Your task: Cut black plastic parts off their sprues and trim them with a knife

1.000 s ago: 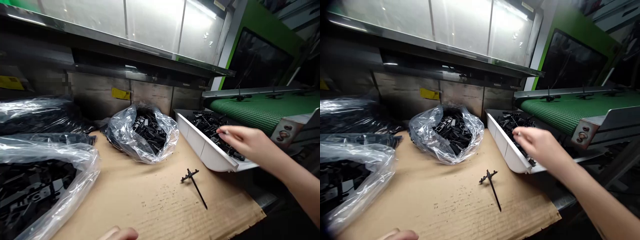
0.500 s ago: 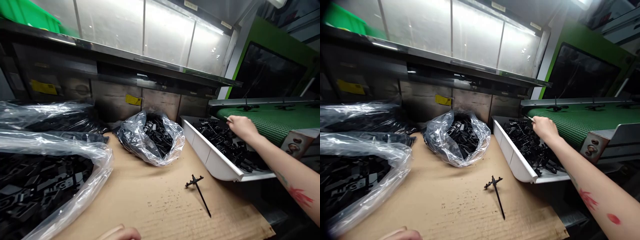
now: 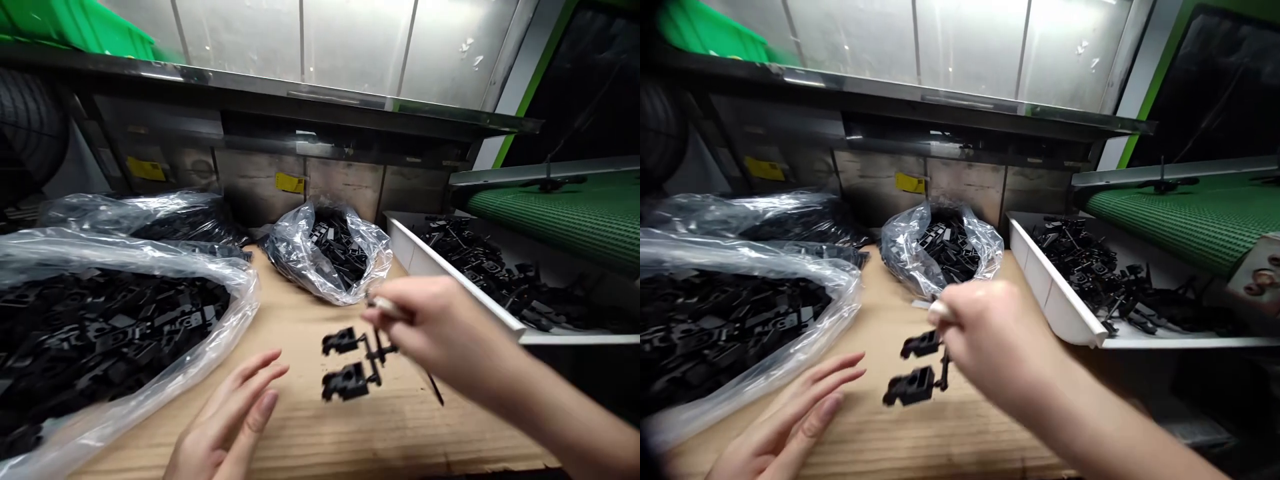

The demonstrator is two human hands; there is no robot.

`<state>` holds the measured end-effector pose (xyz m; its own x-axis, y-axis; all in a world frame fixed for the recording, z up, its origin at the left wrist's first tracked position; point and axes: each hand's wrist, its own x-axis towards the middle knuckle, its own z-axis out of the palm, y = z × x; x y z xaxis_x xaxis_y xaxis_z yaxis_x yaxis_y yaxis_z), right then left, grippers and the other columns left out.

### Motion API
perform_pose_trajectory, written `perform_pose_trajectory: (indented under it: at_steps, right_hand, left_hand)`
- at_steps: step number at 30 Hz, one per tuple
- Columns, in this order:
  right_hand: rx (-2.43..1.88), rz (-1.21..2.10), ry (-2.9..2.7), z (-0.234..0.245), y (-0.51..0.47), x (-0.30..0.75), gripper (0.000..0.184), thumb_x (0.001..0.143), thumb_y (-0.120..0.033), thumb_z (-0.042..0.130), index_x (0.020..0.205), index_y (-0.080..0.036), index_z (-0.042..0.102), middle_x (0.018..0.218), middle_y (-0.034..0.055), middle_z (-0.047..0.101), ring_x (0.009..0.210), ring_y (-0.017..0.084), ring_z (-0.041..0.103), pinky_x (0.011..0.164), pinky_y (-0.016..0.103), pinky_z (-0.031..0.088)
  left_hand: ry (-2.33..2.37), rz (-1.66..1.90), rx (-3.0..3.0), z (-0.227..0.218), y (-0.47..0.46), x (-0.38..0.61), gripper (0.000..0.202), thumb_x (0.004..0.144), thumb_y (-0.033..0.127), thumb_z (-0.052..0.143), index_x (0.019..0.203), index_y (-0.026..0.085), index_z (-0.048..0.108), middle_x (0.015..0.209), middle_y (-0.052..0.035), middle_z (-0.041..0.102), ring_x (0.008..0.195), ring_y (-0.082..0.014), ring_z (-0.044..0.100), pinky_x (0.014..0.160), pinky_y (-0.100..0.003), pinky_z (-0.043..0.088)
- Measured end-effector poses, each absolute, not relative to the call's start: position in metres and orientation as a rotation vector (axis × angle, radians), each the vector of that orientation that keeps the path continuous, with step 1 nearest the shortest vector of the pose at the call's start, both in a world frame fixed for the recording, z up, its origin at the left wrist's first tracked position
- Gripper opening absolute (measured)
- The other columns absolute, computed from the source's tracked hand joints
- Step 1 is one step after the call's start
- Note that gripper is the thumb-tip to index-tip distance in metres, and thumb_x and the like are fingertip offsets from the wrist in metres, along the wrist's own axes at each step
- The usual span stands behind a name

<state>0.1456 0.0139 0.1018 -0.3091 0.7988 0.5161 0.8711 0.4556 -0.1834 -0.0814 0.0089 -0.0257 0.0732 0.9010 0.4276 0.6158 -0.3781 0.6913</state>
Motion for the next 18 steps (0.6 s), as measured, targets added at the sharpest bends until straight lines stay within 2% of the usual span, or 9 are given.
perform_pose_trajectory:
  at_steps: [2, 5, 9, 12, 15, 18]
  right_hand:
    - [-1.384, -0.075, -2.254, 0.081, 0.022, 0.122, 0.026, 0.075, -0.015, 0.051, 0.050, -0.018, 0.045, 0.046, -0.0066, 0.048, 0.042, 0.004, 0.039, 0.043, 0.016, 0.028]
    - [-1.367, -0.004, -2.361, 0.058, 0.028, 0.101, 0.020, 0.075, -0.015, 0.047, 0.055, -0.018, 0.048, 0.051, -0.0034, 0.054, 0.046, 0.007, 0.043, 0.045, 0.019, 0.026]
    - [-1.298, 0.104, -2.490, 0.050, 0.024, 0.079, 0.013, 0.067, -0.005, 0.046, 0.062, -0.016, 0.052, 0.060, 0.0024, 0.059, 0.050, 0.010, 0.046, 0.046, 0.025, 0.021]
    - [-1.332, 0.301, -2.454, 0.056, 0.029, 0.073, 0.013, 0.062, -0.003, 0.048, 0.058, -0.015, 0.050, 0.057, 0.0009, 0.056, 0.050, 0.010, 0.046, 0.046, 0.025, 0.020]
    - [-1.467, 0.639, -2.231, 0.062, 0.043, 0.093, 0.014, 0.073, -0.012, 0.046, 0.059, -0.015, 0.047, 0.055, -0.0031, 0.054, 0.046, 0.007, 0.048, 0.043, 0.021, 0.029]
    - [-1.500, 1.067, -1.956, 0.054, 0.050, 0.127, 0.014, 0.079, -0.027, 0.042, 0.070, -0.016, 0.043, 0.066, 0.0019, 0.062, 0.043, 0.007, 0.054, 0.035, 0.018, 0.031]
  left_hand:
    - [1.501, 1.150, 2.155, -0.028, 0.005, -0.079, 0.029, 0.082, 0.039, 0.043, 0.108, 0.033, 0.056, 0.124, 0.0010, 0.051, 0.114, -0.0233, 0.045, 0.089, -0.037, 0.042]
    - [1.455, 0.963, 2.458, -0.029, 0.003, -0.072, 0.033, 0.081, 0.034, 0.046, 0.113, 0.031, 0.053, 0.128, -0.0038, 0.046, 0.112, -0.0256, 0.047, 0.087, -0.038, 0.044]
    - [1.468, 0.742, 2.674, -0.024, 0.004, -0.062, 0.030, 0.080, 0.023, 0.047, 0.108, 0.025, 0.058, 0.118, -0.0096, 0.056, 0.105, -0.0286, 0.052, 0.084, -0.042, 0.046]
    - [1.493, 0.672, 2.720, -0.024, 0.005, -0.061, 0.030, 0.079, 0.019, 0.045, 0.105, 0.023, 0.059, 0.114, -0.0104, 0.058, 0.103, -0.0286, 0.054, 0.082, -0.042, 0.048]
    - [1.488, 0.737, 2.832, -0.030, 0.006, -0.063, 0.032, 0.083, 0.023, 0.043, 0.112, 0.019, 0.055, 0.123, -0.0110, 0.051, 0.109, -0.0284, 0.049, 0.084, -0.045, 0.046]
    - [1.450, 0.762, 2.942, -0.037, 0.007, -0.067, 0.032, 0.084, 0.024, 0.043, 0.114, 0.019, 0.053, 0.125, -0.0086, 0.050, 0.111, -0.0262, 0.048, 0.083, -0.043, 0.048]
